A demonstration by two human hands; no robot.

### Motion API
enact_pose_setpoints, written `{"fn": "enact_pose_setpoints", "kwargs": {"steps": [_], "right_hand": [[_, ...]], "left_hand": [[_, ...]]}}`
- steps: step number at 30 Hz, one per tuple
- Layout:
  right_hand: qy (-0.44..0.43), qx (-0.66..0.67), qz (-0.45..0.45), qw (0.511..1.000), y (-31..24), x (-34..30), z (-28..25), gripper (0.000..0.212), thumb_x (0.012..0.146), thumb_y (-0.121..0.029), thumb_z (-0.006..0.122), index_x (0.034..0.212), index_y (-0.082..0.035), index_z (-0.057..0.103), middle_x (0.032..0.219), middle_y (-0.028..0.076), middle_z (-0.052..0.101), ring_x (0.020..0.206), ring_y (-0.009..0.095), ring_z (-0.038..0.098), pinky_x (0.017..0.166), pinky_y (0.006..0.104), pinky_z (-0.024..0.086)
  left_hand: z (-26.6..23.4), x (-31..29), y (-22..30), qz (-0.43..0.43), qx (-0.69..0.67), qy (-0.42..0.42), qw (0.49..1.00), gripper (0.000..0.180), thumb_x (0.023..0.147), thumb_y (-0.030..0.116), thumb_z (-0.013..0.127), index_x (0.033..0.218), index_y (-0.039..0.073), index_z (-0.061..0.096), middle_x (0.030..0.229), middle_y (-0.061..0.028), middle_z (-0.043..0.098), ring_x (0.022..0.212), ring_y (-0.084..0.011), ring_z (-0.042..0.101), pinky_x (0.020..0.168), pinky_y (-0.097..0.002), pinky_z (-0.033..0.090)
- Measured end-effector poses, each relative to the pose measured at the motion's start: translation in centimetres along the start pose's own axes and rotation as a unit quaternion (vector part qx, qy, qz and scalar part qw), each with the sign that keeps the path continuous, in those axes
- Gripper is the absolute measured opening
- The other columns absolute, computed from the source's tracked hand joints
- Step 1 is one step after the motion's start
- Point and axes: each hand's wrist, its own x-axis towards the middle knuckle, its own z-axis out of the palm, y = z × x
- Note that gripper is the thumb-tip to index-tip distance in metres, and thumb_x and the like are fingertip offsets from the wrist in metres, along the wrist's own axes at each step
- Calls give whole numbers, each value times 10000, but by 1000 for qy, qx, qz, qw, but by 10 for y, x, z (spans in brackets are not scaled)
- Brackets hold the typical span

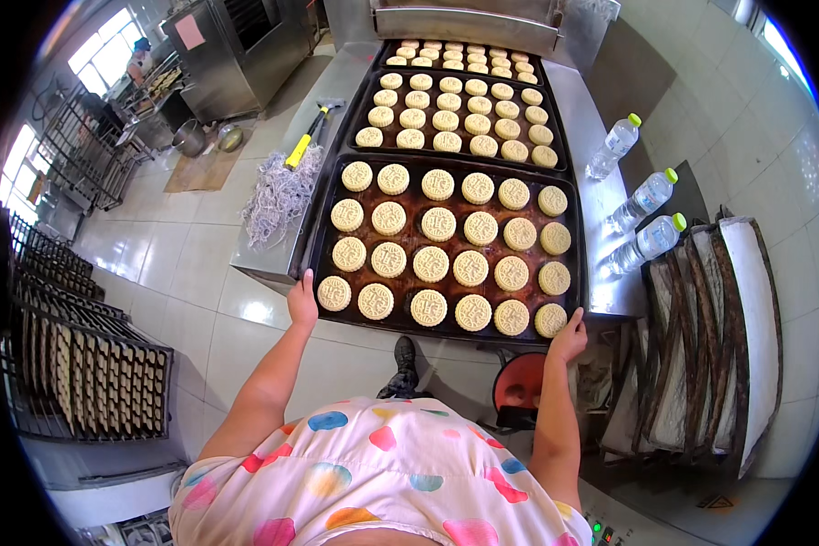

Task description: The person lifts a tray of patterned dough rounds from a table and slides it into a tall rack, then removes a different tray from the rack and places it onto a metal conveyor belt leading into a large oven, and finally moves an empty metal cart across the floor.

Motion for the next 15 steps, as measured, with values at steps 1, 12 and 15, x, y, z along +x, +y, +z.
{"fn": "enact_pose_setpoints", "kwargs": {"steps": [1, 12, 15], "right_hand": [[1, 1, 0, 1000, -1, -1, 0, 590, 842, -537, 522, 855, 37, 658, 778, 236, 634, 691, 370, 586, 665, 433, 447], [5, 18, -10, 1000, 2, -2, 0, 586, 846, -515, 535, 834, 60, 646, 765, 226, 635, 664, 343, 578, 657, 417, 446], [9, 16, -13, 1000, 1, -2, 0, 586, 848, -514, 535, 818, 61, 645, 749, 221, 634, 643, 332, 567, 649, 415, 441]], "left_hand": [[0, 0, 0, 1, 1, 3, 1000, 620, 929, 507, 339, 855, -29, 641, 818, -278, 602, 796, -449, 561, 714, -486, 428], [3, 0, -6, 15, 5, 10, 1000, 630, 930, 499, 347, 836, -52, 637, 794, -286, 598, 776, -457, 559, 693, -493, 426], [3, 0, -7, 19, 5, 16, 1000, 630, 929, 497, 351, 828, -54, 638, 785, -286, 597, 768, -455, 562, 688, -492, 427]]}}
